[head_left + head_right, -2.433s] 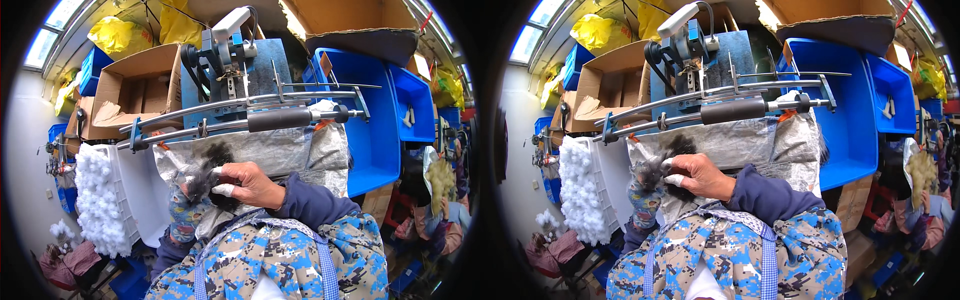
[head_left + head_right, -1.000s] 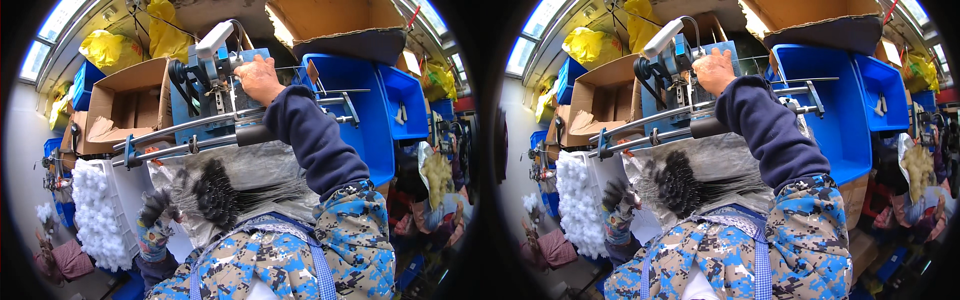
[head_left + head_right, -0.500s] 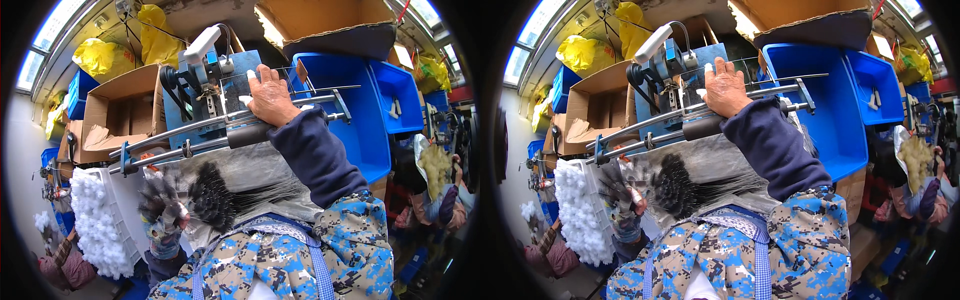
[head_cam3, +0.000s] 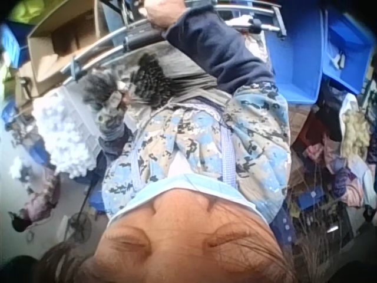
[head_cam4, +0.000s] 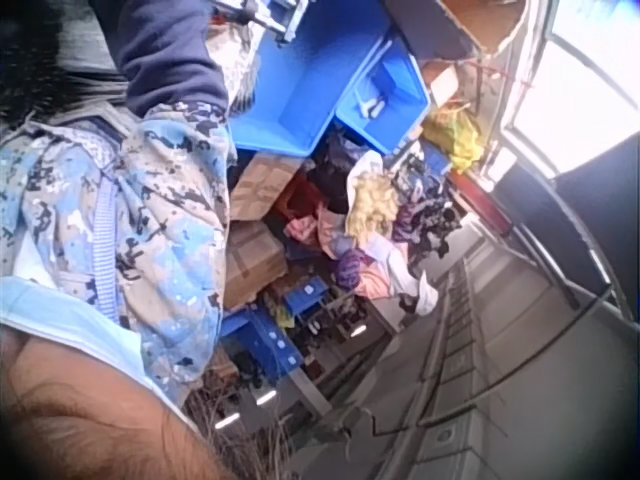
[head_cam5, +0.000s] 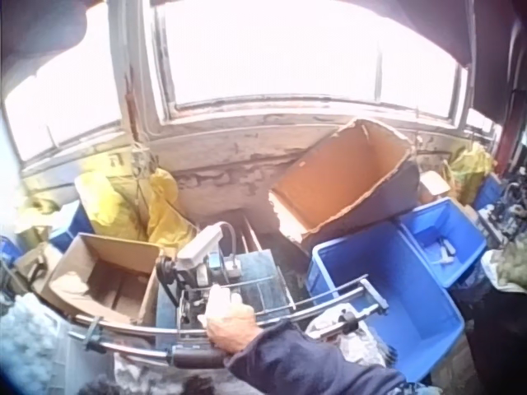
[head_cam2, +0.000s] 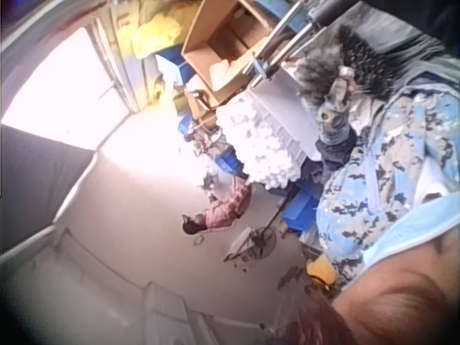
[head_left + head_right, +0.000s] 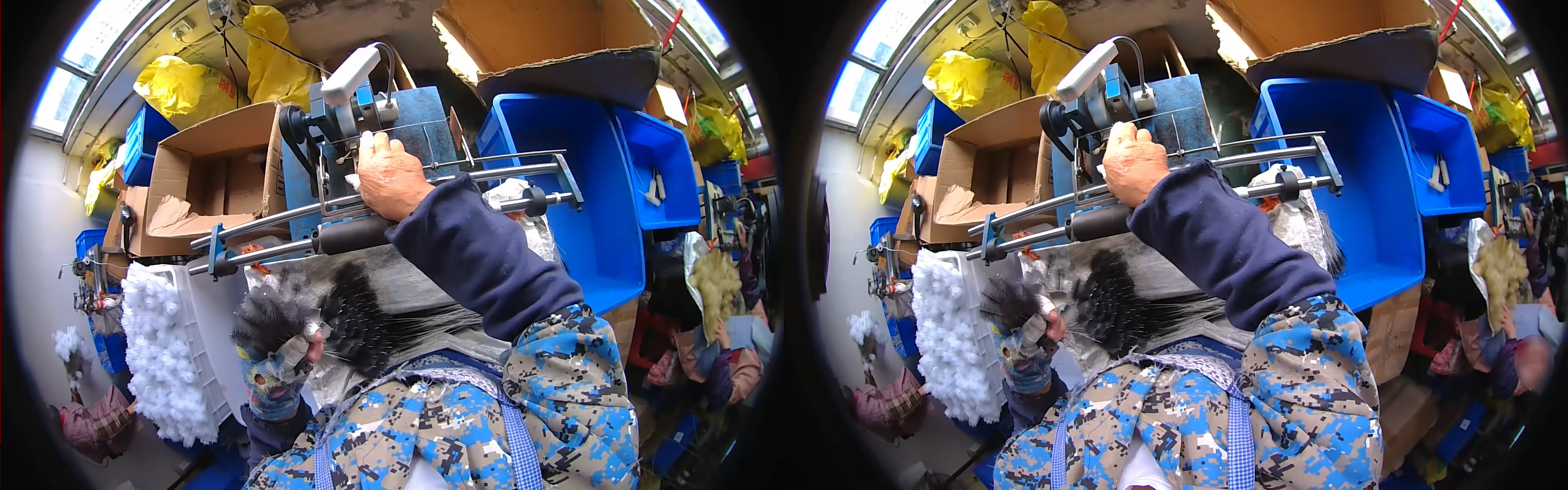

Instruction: The person operates a manual machine in a workshop, repeatedly pulling a lever with their right hand while holding a bundle of dark fibers with their left hand. The person wears gloves and a camouflage jacket while working at the blue machine.

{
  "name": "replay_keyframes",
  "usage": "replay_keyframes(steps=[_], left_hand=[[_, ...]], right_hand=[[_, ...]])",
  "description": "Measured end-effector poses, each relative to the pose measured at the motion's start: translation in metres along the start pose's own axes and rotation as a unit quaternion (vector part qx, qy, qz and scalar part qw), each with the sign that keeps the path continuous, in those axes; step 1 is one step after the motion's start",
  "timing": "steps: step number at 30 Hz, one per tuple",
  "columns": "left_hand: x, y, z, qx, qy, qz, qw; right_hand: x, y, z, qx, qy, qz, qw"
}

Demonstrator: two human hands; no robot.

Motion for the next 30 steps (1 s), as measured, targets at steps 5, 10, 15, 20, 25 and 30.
replay_keyframes(steps=[5,10,15,20,25,30], left_hand=[[0.032,0.027,0.001,0.023,-0.071,-0.038,0.996],[0.009,0.058,0.015,0.001,-0.121,-0.141,0.983],[-0.009,0.048,0.022,-0.004,-0.119,-0.101,0.988],[0.025,0.044,0.012,0.042,-0.100,0.014,0.994],[-0.039,-0.003,0.021,0.070,0.018,0.060,0.996],[-0.069,-0.011,0.023,0.115,-0.027,0.081,0.990]], right_hand=[[0.031,0.037,-0.011,0.022,-0.055,-0.068,0.996],[0.062,0.073,-0.005,0.029,0.059,-0.115,0.991],[0.053,0.095,0.009,0.023,-0.023,-0.152,0.988],[0.114,0.067,-0.031,0.082,-0.035,-0.063,0.994],[0.114,0.013,-0.103,0.081,-0.077,0.345,0.932],[0.085,-0.046,-0.109,-0.189,-0.119,0.745,0.629]])
Point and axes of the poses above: each hand's wrist, its own z-axis towards the middle knuckle, its own x-axis out of the back of the hand, y = z × x, the point moved 1 cm from there along z, towards the middle knuckle, and after that the axes turned 5 degrees about y, right-handed, at the moved point
